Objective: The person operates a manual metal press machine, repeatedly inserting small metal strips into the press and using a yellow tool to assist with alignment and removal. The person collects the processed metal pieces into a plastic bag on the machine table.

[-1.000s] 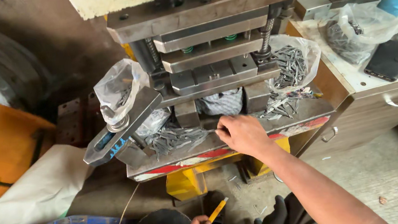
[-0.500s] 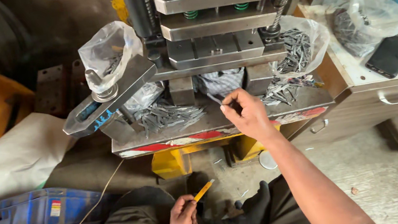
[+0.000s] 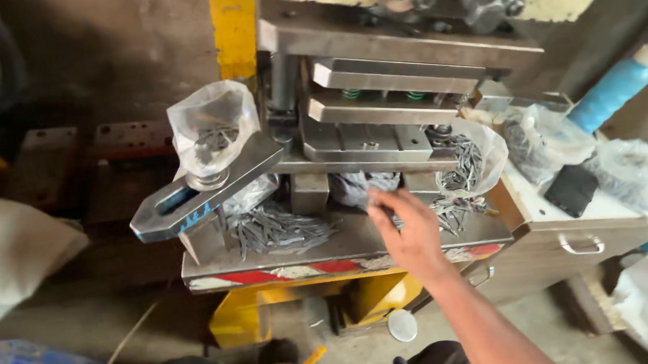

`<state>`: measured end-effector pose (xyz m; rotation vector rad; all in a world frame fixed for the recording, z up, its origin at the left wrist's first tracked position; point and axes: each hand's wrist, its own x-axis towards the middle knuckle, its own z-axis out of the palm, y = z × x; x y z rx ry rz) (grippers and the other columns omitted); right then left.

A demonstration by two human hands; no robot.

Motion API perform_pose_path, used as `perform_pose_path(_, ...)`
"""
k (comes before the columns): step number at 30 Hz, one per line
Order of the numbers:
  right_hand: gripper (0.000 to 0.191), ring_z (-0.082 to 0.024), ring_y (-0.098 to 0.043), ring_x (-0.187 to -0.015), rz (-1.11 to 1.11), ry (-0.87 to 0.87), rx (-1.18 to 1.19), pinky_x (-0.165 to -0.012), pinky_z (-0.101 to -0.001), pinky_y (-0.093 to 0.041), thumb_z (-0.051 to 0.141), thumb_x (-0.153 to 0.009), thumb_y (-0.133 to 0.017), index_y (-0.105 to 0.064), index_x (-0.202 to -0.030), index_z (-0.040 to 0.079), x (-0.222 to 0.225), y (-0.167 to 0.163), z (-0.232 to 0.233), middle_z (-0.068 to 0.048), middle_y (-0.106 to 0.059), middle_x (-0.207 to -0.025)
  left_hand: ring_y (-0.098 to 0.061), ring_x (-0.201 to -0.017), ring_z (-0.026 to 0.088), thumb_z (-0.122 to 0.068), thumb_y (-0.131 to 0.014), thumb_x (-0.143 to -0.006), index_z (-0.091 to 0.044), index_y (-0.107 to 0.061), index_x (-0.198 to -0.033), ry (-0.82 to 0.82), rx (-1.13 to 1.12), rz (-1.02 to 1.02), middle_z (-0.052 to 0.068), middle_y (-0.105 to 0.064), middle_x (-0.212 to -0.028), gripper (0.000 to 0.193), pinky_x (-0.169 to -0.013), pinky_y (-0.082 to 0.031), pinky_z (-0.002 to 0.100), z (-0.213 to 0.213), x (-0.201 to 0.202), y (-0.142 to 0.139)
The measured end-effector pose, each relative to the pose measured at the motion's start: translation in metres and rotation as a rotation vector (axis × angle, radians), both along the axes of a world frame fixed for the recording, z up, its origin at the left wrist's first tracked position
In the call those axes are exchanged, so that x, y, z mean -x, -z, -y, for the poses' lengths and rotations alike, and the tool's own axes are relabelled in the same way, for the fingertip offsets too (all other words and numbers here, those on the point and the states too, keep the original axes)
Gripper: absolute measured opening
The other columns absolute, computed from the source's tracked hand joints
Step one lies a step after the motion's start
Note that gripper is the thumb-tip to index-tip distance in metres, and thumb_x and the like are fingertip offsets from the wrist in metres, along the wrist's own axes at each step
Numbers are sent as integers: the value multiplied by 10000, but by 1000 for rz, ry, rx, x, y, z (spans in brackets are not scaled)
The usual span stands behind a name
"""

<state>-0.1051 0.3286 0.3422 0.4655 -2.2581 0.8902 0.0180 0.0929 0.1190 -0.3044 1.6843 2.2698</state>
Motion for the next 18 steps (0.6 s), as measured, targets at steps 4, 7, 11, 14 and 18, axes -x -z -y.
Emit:
perform_pose_path(4, 202, -313, -682, -906, -163, 37, -212, -813, -401, -539, 116, -942, -721, -741, -1125, 34, 28, -41, 19, -129, -712, -1016, -489, -570, 27, -62, -790, -858, -88, -734, -930, 20, 115, -250, -61, -547, -623, 96, -515, -379, 235, 13, 1, -1)
perform_pose_path(7, 236, -340, -662, -977, -211, 57, -346, -886, -432, -519, 122, -960, -704, -733, -1173, 25, 51, -59, 32, -135, -710, -1090, -482, -497, 65, -28, -725, -851, -55, -747, -913, -57, -45, -103, -15, -564, -574, 71, -472, -325, 257, 21, 1, -2)
perform_pose_path(11, 409, -409, -618, -1105, -195, 56, -507, -990, -476, -472, 226, -947, -717, -672, -1283, -5, 69, -57, 47, -194, -679, -1212, -465, -478, 74, -29, -698, -869, -72, -692, -966, 36, -194, 22, -11, -563, -571, 106, -456, -313, 267, 35, 5, -1)
perform_pose_path(14, 553, -453, -583, -1209, -160, 55, -571, -1047, -517, -436, 366, -937, -710, -627, -1330, -13, 84, -53, 47, -240, -641, -1306, -448, -455, 83, -33, -694, -888, -64, -672, -975, 61, -286, 79, -5, -539, -550, 95, -438, -294, 271, 42, 6, 2)
perform_pose_path(18, 687, -472, -536, -1283, 127, 47, -520, -1075, -534, -432, 545, -976, -619, -583, -1402, 8, 110, -52, 38, -264, -588, -1385, -446, -440, 86, -24, -707, -896, -41, -666, -971, 49, -297, 41, -3, -509, -530, 87, -422, -280, 273, 45, 9, 5)
